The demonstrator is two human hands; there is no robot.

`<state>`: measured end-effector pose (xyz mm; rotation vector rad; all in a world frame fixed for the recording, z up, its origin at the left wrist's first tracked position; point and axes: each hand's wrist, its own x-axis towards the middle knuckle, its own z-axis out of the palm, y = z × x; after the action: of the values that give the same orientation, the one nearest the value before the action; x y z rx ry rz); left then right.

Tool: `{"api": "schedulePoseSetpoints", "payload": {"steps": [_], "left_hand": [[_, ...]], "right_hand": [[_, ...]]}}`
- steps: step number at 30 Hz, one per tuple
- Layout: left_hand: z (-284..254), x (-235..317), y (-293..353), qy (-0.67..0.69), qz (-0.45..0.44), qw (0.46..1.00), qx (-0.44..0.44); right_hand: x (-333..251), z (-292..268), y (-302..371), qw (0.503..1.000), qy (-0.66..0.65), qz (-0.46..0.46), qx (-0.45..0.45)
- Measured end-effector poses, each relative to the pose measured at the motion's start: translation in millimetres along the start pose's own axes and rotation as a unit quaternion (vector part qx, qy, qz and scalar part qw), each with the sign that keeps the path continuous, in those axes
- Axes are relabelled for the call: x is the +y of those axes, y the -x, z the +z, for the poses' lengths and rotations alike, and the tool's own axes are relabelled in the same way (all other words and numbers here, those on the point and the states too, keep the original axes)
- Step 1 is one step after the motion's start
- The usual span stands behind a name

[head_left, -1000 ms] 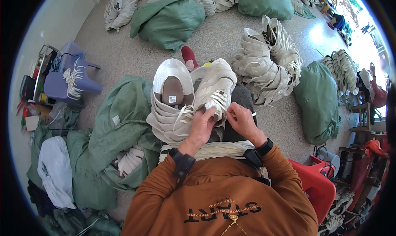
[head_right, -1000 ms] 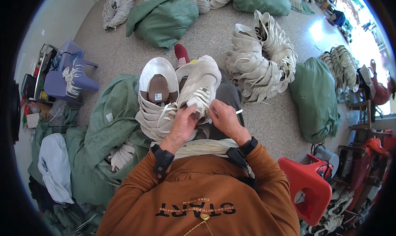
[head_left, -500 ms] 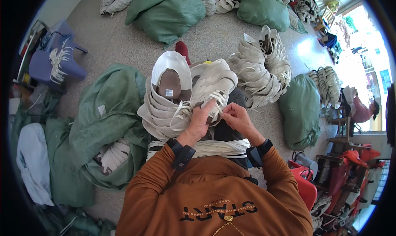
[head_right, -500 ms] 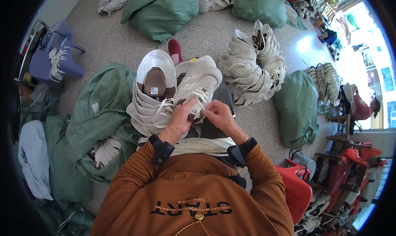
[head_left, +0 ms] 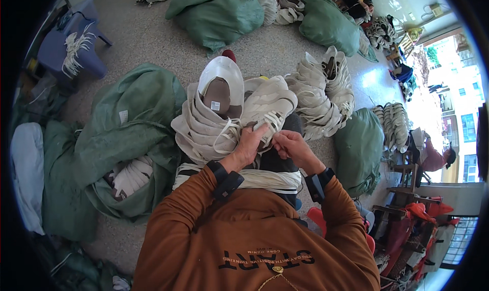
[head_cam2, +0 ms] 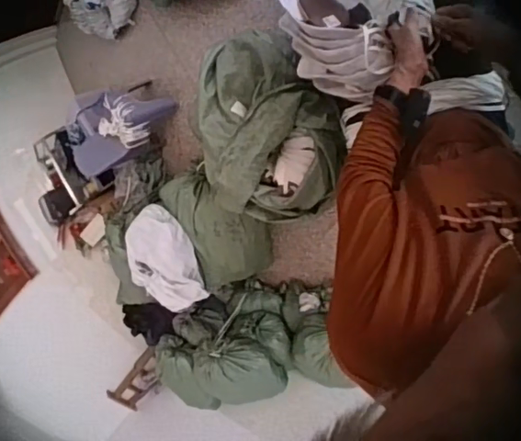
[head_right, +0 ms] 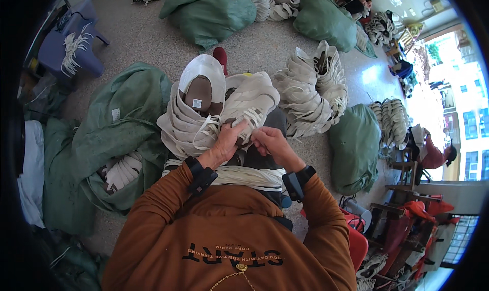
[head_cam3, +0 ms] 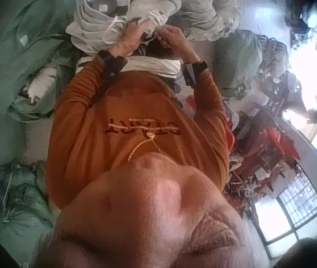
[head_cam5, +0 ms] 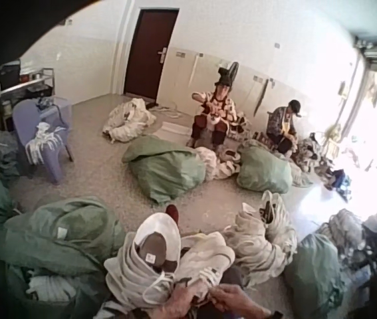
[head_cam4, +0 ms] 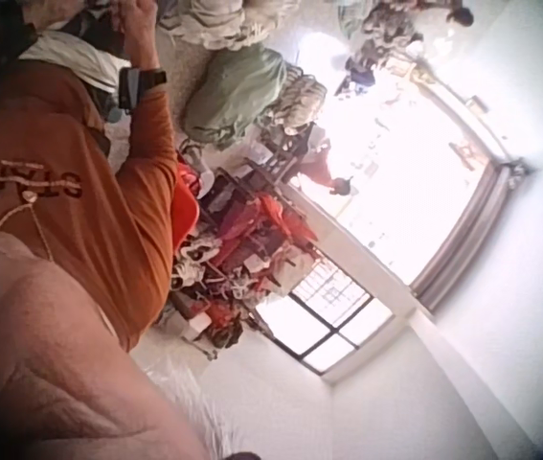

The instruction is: The person sits on the floor and laces a white sneaker by hand. They repeatedly thread the laces through the eyelets, pull them tight, and adjust the fit, working on the shoe resting on their lap.

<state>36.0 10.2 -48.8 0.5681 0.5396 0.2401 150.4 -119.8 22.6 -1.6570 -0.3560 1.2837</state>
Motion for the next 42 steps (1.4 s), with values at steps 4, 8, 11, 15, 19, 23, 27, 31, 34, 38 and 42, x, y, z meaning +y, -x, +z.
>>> {"api": "schedulePoseSetpoints", "payload": {"steps": [4, 8, 11, 15, 19, 23, 27, 31, 34, 38, 42], "left_hand": [[2.0, 2.3, 2.8, -0.004, 0.015, 1.000, 0.014], [14.7, 3.3, -0.9, 0.003, 0.015, 0.996, 0.085], [24.5, 4.9, -2.3, -0.021, 0.023, 0.990, 0.136], [22.3, -0.4, -3.4, -0.002, 0.059, 0.993, 0.100], [13.7, -1.3, -7.2, -0.015, 0.036, 0.997, 0.072], [14.2, -0.1, -6.6, -0.045, 0.034, 0.995, 0.079], [7.6, -4.2, -9.6, -0.034, 0.041, 0.997, 0.052], [6.7, -1.9, -9.1, -0.019, 0.027, 0.999, 0.040], [13.3, 1.5, -4.2, -0.045, 0.042, 0.997, 0.043], [9.1, -4.3, -11.0, -0.020, 0.032, 0.997, 0.068], [7.4, -7.5, -12.8, -0.026, 0.012, 0.995, 0.098]], "right_hand": [[-50.4, 3.4, 11.8, 0.994, 0.070, -0.066, 0.044], [-90.9, 19.5, 0.5, 0.936, 0.292, -0.192, -0.040], [-78.4, 4.5, -10.1, 0.832, 0.495, -0.245, -0.055], [-55.5, -16.3, 4.0, 0.846, 0.518, -0.105, -0.069], [-51.5, -4.7, 2.6, 0.979, 0.198, 0.007, -0.046], [-44.3, -8.7, -7.1, 0.989, 0.149, 0.008, -0.018], [-44.3, -2.9, -14.8, 0.990, 0.130, -0.016, -0.042], [-43.6, -2.5, -19.0, 0.995, 0.076, -0.008, -0.060], [-50.6, -5.4, -17.2, 0.996, 0.063, -0.046, -0.051], [-117.1, 15.5, -11.7, 0.982, 0.141, -0.108, -0.066], [-212.1, 57.5, 9.4, 0.960, 0.103, -0.223, -0.133]]}}
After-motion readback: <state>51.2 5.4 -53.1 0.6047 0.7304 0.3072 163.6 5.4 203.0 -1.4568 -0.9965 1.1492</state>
